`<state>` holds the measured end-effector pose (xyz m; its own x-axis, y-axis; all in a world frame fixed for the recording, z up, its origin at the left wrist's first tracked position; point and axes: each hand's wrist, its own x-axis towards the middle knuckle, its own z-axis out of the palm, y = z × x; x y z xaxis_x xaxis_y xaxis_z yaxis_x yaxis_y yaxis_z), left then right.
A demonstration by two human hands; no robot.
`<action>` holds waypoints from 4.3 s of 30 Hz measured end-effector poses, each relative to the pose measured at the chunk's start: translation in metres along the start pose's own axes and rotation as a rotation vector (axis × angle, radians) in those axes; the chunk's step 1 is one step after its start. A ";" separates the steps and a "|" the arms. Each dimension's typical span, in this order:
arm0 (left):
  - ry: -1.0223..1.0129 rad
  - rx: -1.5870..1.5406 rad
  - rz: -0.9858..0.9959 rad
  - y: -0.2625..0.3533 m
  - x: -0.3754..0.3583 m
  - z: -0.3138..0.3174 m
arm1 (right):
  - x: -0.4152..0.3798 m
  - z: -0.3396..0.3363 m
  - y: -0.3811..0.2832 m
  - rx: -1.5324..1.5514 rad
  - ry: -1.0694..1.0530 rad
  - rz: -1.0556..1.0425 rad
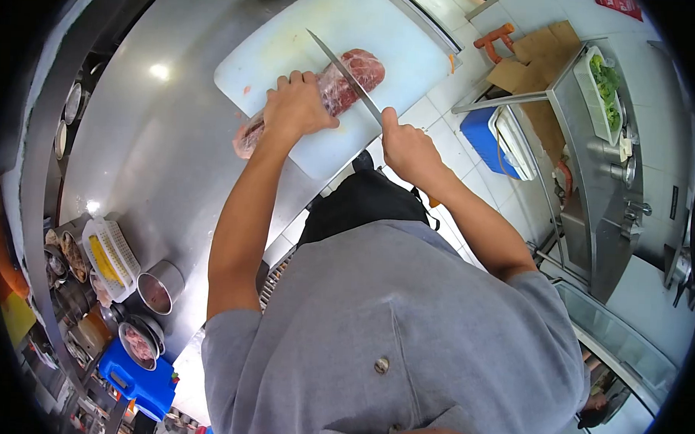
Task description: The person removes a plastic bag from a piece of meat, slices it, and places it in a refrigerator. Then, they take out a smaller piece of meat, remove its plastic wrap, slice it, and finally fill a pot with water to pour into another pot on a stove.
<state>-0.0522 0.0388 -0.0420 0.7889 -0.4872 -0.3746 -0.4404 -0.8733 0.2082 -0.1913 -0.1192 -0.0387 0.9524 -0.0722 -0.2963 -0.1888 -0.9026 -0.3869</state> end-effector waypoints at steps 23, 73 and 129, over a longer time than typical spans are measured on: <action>-0.016 -0.003 0.011 -0.002 0.000 -0.001 | 0.003 -0.044 -0.025 -0.101 -0.188 0.099; -0.012 -0.005 -0.024 -0.002 0.003 0.003 | -0.033 -0.062 -0.015 -0.136 -0.308 0.132; 0.099 -0.102 -0.043 0.004 0.005 0.015 | 0.066 -0.060 -0.024 -0.182 -0.459 0.039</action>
<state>-0.0569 0.0333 -0.0569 0.8468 -0.4425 -0.2952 -0.3634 -0.8865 0.2866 -0.1093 -0.1279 0.0036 0.7339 0.0505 -0.6774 -0.1382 -0.9653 -0.2217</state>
